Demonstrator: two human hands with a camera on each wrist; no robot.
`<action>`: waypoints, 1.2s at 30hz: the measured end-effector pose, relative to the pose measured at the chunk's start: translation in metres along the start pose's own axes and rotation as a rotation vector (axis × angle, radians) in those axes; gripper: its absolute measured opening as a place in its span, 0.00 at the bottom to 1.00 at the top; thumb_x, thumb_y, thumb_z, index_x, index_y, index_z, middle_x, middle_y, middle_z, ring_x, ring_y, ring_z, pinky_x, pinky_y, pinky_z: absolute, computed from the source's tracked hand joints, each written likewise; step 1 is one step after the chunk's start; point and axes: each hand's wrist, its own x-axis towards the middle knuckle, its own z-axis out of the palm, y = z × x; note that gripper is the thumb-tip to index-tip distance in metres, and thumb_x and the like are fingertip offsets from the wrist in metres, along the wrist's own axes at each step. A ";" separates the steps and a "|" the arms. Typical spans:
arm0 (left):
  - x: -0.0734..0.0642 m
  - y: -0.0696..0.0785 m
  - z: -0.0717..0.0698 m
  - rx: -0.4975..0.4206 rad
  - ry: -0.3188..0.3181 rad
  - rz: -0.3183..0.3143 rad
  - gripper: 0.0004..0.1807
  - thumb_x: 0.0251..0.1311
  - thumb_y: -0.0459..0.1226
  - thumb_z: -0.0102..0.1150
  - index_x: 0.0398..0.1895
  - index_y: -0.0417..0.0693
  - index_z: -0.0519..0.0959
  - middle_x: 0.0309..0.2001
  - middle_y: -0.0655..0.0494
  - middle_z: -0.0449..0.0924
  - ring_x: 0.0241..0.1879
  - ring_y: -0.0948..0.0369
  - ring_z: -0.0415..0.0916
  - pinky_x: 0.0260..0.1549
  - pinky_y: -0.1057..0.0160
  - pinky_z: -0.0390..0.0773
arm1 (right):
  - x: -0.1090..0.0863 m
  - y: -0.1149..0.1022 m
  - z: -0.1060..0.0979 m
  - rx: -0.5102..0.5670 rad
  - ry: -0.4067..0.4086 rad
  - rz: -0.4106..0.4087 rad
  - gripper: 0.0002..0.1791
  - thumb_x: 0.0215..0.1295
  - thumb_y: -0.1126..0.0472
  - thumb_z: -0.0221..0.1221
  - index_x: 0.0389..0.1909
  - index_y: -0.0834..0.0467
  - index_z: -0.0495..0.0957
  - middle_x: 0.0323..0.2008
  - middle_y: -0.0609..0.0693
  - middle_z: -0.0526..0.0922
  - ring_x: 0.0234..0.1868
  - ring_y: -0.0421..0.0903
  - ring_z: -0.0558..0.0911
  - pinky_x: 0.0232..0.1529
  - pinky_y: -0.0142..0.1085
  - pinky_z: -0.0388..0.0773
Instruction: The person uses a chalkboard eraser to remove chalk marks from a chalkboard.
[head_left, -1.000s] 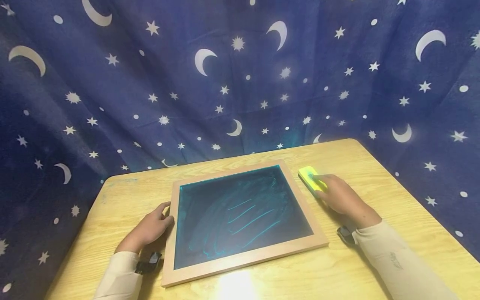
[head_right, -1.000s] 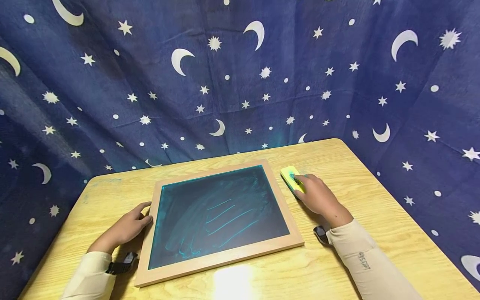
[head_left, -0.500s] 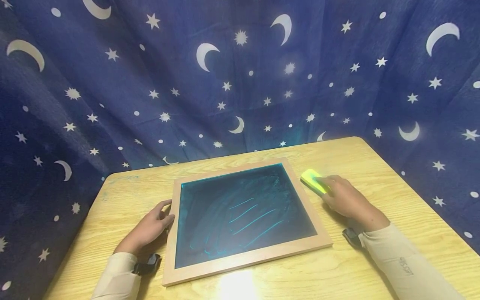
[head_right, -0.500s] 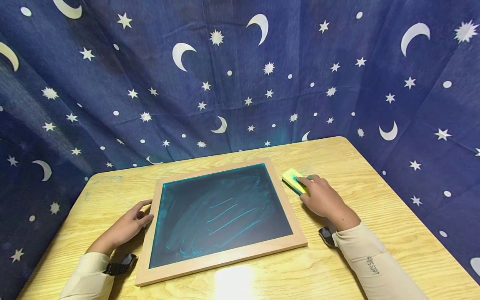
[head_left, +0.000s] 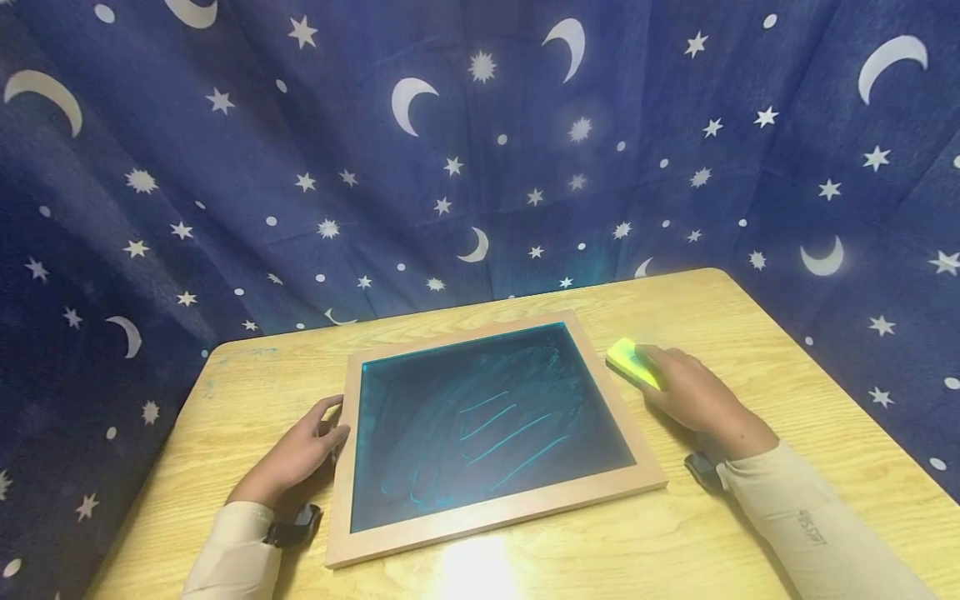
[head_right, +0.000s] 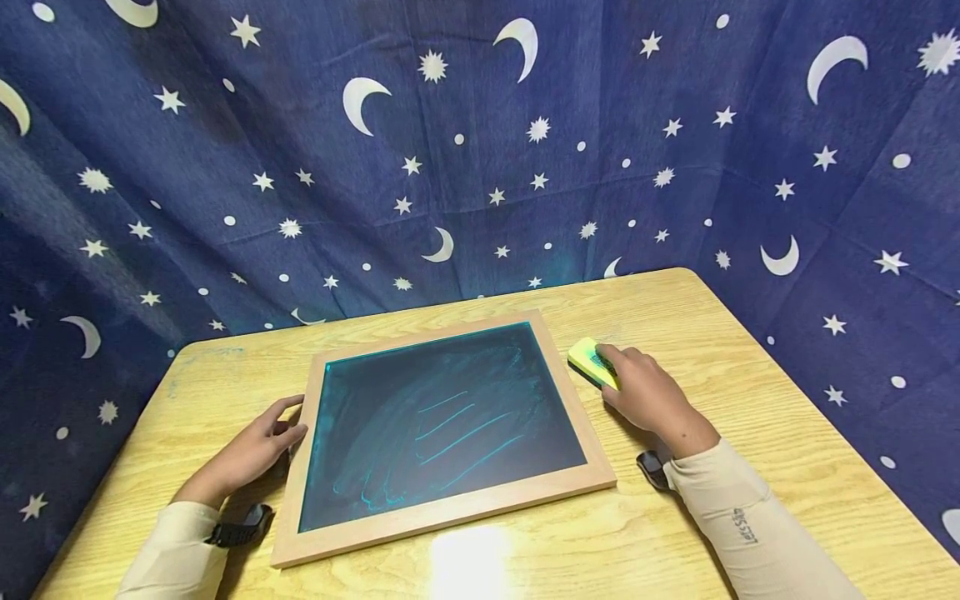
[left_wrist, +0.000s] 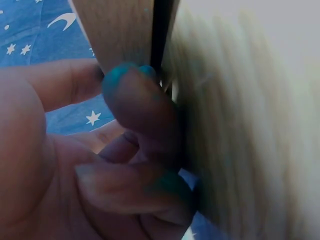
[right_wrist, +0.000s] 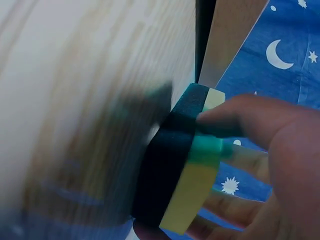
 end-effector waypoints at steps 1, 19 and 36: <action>0.001 0.000 0.000 0.002 0.001 0.000 0.37 0.77 0.48 0.46 0.78 0.40 0.47 0.63 0.29 0.72 0.61 0.37 0.74 0.61 0.36 0.70 | -0.001 0.000 -0.001 0.001 0.000 0.013 0.34 0.63 0.63 0.60 0.71 0.66 0.64 0.56 0.71 0.76 0.50 0.64 0.79 0.46 0.58 0.77; 0.000 -0.002 0.001 -0.032 0.001 -0.009 0.35 0.77 0.47 0.46 0.79 0.44 0.48 0.59 0.35 0.77 0.54 0.49 0.80 0.59 0.41 0.72 | -0.018 -0.058 -0.017 0.026 0.044 -0.003 0.38 0.59 0.58 0.59 0.73 0.49 0.65 0.54 0.55 0.75 0.34 0.49 0.76 0.29 0.38 0.70; 0.000 -0.001 -0.003 -0.027 -0.023 -0.006 0.38 0.77 0.49 0.45 0.79 0.43 0.45 0.65 0.28 0.69 0.61 0.38 0.74 0.53 0.45 0.78 | -0.028 -0.083 -0.006 -0.010 -0.014 -0.070 0.37 0.59 0.59 0.59 0.72 0.46 0.67 0.45 0.52 0.73 0.31 0.44 0.72 0.27 0.34 0.67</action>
